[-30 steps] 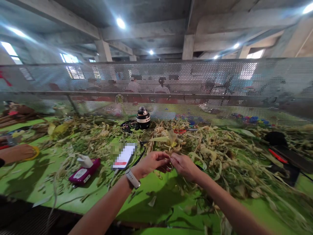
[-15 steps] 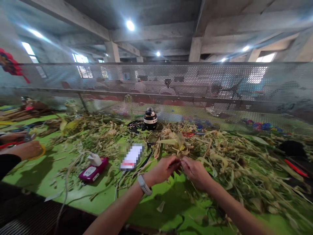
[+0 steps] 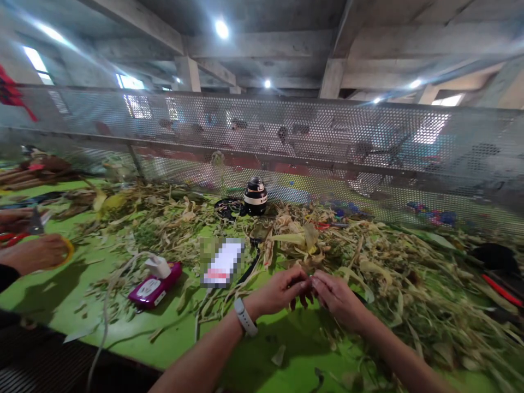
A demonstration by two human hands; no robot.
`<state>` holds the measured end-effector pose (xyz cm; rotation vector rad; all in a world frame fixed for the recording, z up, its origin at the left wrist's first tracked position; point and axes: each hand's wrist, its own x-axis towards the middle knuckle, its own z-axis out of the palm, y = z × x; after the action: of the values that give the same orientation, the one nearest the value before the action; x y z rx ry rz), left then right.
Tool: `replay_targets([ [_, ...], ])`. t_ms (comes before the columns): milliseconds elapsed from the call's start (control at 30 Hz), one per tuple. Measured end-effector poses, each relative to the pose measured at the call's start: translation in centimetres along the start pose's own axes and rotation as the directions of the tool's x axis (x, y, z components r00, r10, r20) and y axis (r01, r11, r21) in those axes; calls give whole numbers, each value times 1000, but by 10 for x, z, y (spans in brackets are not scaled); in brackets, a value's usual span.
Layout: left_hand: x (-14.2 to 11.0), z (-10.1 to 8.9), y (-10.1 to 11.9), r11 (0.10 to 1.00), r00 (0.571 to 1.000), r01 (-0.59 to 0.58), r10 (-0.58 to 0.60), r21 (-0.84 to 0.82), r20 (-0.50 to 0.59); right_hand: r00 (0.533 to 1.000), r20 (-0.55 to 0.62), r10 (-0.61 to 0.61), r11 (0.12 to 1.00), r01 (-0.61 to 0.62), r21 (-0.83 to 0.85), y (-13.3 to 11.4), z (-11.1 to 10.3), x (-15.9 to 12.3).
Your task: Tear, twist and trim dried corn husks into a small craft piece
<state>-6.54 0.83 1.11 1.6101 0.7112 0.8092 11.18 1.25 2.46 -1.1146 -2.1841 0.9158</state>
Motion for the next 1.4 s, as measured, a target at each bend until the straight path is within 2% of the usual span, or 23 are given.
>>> replay_targets([
  [100, 0, -1, 0, 1000, 999, -11, 11, -4, -32, 999, 0, 39, 997, -39, 64, -2, -1, 2],
  [200, -1, -3, 0, 997, 999, 23, -26, -71, -45, 987, 26, 162, 969, -164, 186, -1, -13, 6],
  [233, -1, -4, 0, 995, 997, 31, -37, -90, -67, 978, 2, 207, 952, -202, 230, 1, -20, 7],
  [333, 0, -7, 3, 986, 985, 75, -96, -148, -140, 943, -214, 257, 938, -189, 290, 14, -42, 8],
  [400, 1, -8, 3, 981, 976, 91, -123, -172, -181, 918, -300, 260, 954, -196, 226, 27, -53, 5],
  [433, 1, -8, 2, 979, 971, 94, -130, -181, -199, 923, -306, 235, 970, -199, 143, 33, -57, 3],
  [500, 2, -9, -1, 975, 963, 100, -145, -199, -228, 965, -228, 132, 985, -153, -78, 42, -60, -2],
  [567, 2, -10, -4, 971, 956, 107, -160, -215, -245, 998, -51, 22, 958, -35, -284, 47, -60, -7],
  [667, 2, -11, -5, 968, 947, 123, -181, -220, -267, 988, 151, -32, 887, 98, -452, 47, -57, -14],
  [767, 2, -10, -3, 964, 937, 149, -209, -220, -281, 981, 192, -31, 826, 133, -548, 43, -51, -17],
  [1000, 2, -9, -3, 956, 933, 156, -226, -250, -280, 983, 180, -32, 705, 150, -694, 37, -37, -16],
  [1100, 1, -11, -4, 951, 933, 155, -230, -268, -276, 988, 139, -65, 727, 142, -672, 35, -45, -15],
  [1200, 1, -12, -5, 938, 932, 158, -244, -308, -267, 991, -47, -126, 814, 76, -576, 34, -55, -14],
  [1300, 0, -11, -5, 912, 933, 163, -266, -377, -241, 960, -244, -138, 930, 41, -366, 33, -60, -12],
  [1400, -1, -11, -5, 878, 933, 152, -279, -453, -227, 958, -288, -16, 997, -5, -74, 36, -60, -9],
])
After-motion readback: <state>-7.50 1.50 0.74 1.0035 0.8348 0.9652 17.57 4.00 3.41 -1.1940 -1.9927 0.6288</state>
